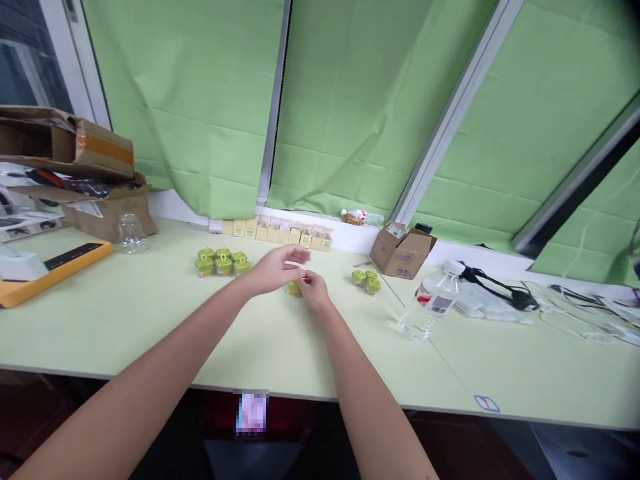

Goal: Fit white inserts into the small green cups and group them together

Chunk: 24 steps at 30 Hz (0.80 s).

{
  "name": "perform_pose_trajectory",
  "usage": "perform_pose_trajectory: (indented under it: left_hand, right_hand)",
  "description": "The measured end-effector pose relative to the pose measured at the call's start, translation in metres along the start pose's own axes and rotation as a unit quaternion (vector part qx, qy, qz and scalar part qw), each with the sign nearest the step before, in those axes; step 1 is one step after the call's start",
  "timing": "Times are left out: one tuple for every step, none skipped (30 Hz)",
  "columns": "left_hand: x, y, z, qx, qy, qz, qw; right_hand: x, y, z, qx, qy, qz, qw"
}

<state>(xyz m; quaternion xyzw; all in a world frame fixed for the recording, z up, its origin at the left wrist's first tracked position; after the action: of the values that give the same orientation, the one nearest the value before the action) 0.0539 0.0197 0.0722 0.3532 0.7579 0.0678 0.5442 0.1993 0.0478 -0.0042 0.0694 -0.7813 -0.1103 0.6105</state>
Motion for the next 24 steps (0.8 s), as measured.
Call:
perform_pose_trajectory:
  left_hand:
    - [0.012,-0.002,0.001,-0.007,0.021,-0.028,0.999]
    - [0.025,-0.005,0.003,-0.008,0.042,-0.057,0.997]
    - [0.038,-0.009,0.007,-0.001,0.059,-0.079,0.995]
    - [0.048,-0.013,0.010,-0.002,0.065,-0.094,0.993]
    - [0.054,-0.016,0.016,0.026,0.066,-0.085,0.994]
    - [0.058,-0.020,0.019,0.033,0.064,-0.072,0.995]
    - [0.060,-0.022,0.018,0.022,0.059,-0.065,0.996]
    - [0.060,-0.024,0.016,0.012,0.054,-0.059,0.997]
    - [0.060,-0.025,0.014,0.000,0.052,-0.058,0.997]
    - [0.060,-0.025,0.012,-0.011,0.052,-0.056,0.997]
    - [0.059,-0.025,0.009,-0.020,0.057,-0.054,0.997]
    - [0.058,-0.025,0.007,-0.028,0.066,-0.051,0.996]
    - [0.059,-0.025,0.005,-0.035,0.079,-0.050,0.995]
    - [0.061,-0.025,0.004,-0.039,0.094,-0.051,0.994]
    - [0.065,-0.025,0.002,-0.042,0.109,-0.054,0.992]
    - [0.069,-0.026,0.001,-0.044,0.123,-0.061,0.990]
    - [0.074,-0.026,-0.001,-0.049,0.135,-0.070,0.987]
    - [0.079,-0.027,-0.004,-0.057,0.147,-0.081,0.984]
    - [0.084,-0.027,-0.007,-0.071,0.163,-0.094,0.980]
    - [0.088,-0.027,-0.011,-0.087,0.184,-0.106,0.973]
    - [0.091,-0.028,-0.014,-0.100,0.208,-0.117,0.966]
    - [0.094,-0.028,-0.017,-0.110,0.233,-0.126,0.958]
    - [0.095,-0.028,-0.019,-0.115,0.258,-0.131,0.950]
    - [0.095,-0.028,-0.020,-0.117,0.279,-0.135,0.944]
  right_hand:
    - [0.002,0.000,0.004,0.018,0.015,-0.006,1.000]
    - [0.002,0.000,0.007,0.028,0.030,-0.007,0.999]
    - [0.002,0.000,0.008,0.032,0.043,-0.007,0.999]
    - [0.002,0.001,0.009,0.031,0.056,-0.006,0.998]
    - [0.002,0.002,0.009,0.026,0.070,-0.007,0.997]
    - [0.002,0.003,0.009,0.023,0.084,-0.009,0.996]
    - [0.002,0.003,0.009,0.021,0.097,-0.011,0.995]
    - [0.003,0.004,0.010,0.021,0.110,-0.011,0.994]
    - [0.004,0.003,0.011,0.019,0.119,-0.007,0.993]
    - [0.006,0.003,0.012,0.017,0.126,-0.002,0.992]
    - [0.007,0.002,0.012,0.016,0.134,0.003,0.991]
    - [0.009,0.001,0.012,0.010,0.146,0.009,0.989]
    - [0.010,0.001,0.010,-0.001,0.167,0.017,0.986]
    - [0.010,0.000,0.006,-0.019,0.196,0.029,0.980]
    - [0.010,0.000,0.001,-0.043,0.231,0.044,0.971]
    - [0.008,0.000,-0.004,-0.072,0.266,0.065,0.959]
    - [0.005,-0.001,-0.009,-0.099,0.295,0.090,0.946]
    - [0.001,-0.002,-0.014,-0.122,0.314,0.120,0.934]
    - [-0.002,-0.002,-0.017,-0.136,0.325,0.149,0.924]
    - [-0.005,-0.003,-0.018,-0.140,0.329,0.173,0.918]
    - [-0.007,-0.004,-0.017,-0.136,0.330,0.186,0.915]
    - [-0.008,-0.004,-0.015,-0.123,0.329,0.189,0.917]
    - [-0.007,-0.004,-0.012,-0.104,0.326,0.186,0.921]
    - [-0.006,-0.004,-0.009,-0.081,0.321,0.179,0.926]
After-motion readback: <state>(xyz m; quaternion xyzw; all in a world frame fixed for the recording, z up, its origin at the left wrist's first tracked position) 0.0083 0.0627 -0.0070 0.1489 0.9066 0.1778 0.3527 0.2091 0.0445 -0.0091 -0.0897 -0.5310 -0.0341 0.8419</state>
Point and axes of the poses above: each hand's wrist, its own y-axis towards the middle knuckle, its own z-axis out of the palm, x = y × z, the point moved 6 cm from there along y, towards the middle knuckle, and after that the axes turned 3 degrees about y, right-handed, at the moved point
